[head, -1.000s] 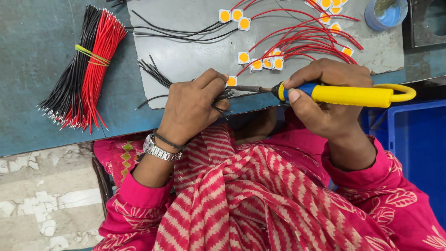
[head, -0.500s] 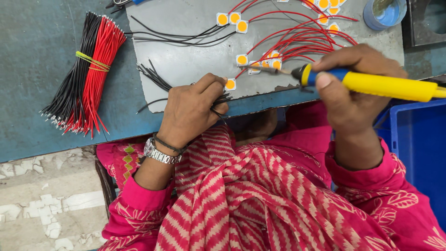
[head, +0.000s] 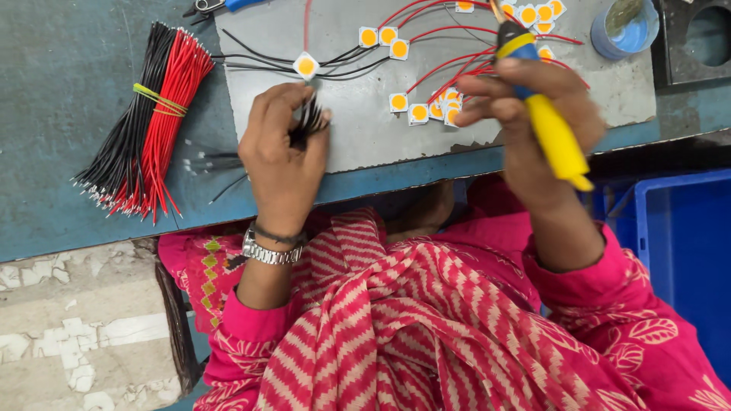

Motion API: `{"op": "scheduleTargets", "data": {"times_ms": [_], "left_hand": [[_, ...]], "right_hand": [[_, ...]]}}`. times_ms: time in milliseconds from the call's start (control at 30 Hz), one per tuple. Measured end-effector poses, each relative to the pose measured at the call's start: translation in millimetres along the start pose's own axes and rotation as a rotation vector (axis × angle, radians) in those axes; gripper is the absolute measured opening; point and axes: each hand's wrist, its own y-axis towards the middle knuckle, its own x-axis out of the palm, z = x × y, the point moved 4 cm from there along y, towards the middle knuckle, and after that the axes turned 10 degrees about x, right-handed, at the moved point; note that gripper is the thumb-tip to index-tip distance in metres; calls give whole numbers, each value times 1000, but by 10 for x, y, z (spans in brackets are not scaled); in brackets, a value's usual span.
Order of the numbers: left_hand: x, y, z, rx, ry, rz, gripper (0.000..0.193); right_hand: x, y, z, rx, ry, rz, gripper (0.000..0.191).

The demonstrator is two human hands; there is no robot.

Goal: The person uses a soldering iron to attach red and black wires to small square LED modules on a workbench. They repeatedly pick up wires, align them with the LED contacts, and apply solder to secure the connections.

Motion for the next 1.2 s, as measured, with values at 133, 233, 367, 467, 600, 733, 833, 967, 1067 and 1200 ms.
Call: {"op": "scheduleTargets", "data": {"times_ms": [133, 233, 367, 467, 600, 733, 833, 967, 1067, 1200], "left_hand": [[8, 9, -21, -92, -73, -44, 19], [15, 9, -12, -82, -95, -51, 16], [0, 20, -1, -57, -123, -52, 15], [-8, 41, -2, -108, -141, -80, 11], [-43, 113, 109, 93, 3, -81, 11], [-76, 106, 170, 148, -47, -63, 16], [-13, 38, 130, 14, -229, -184, 18], [15, -17, 93, -21, -213, -269, 19], [30, -28, 101, -3, -217, -290, 17], [22, -20, 147, 107, -204, -300, 21]], "right_hand": [[195, 63, 147, 32, -183, -132, 22], [338, 86, 179, -27, -429, -173, 24], [561, 94, 226, -61, -496, -258, 34], [615, 81, 212, -44, -352, -303, 44], [671, 122, 203, -119, -393, -303, 53], [687, 115, 208, -181, -510, -273, 53], [687, 66, 236, -158, -489, -270, 54], [676, 26, 269, -110, -392, -291, 57], [659, -3, 269, -104, -440, -281, 59], [649, -14, 271, -108, -448, -267, 60]]}}
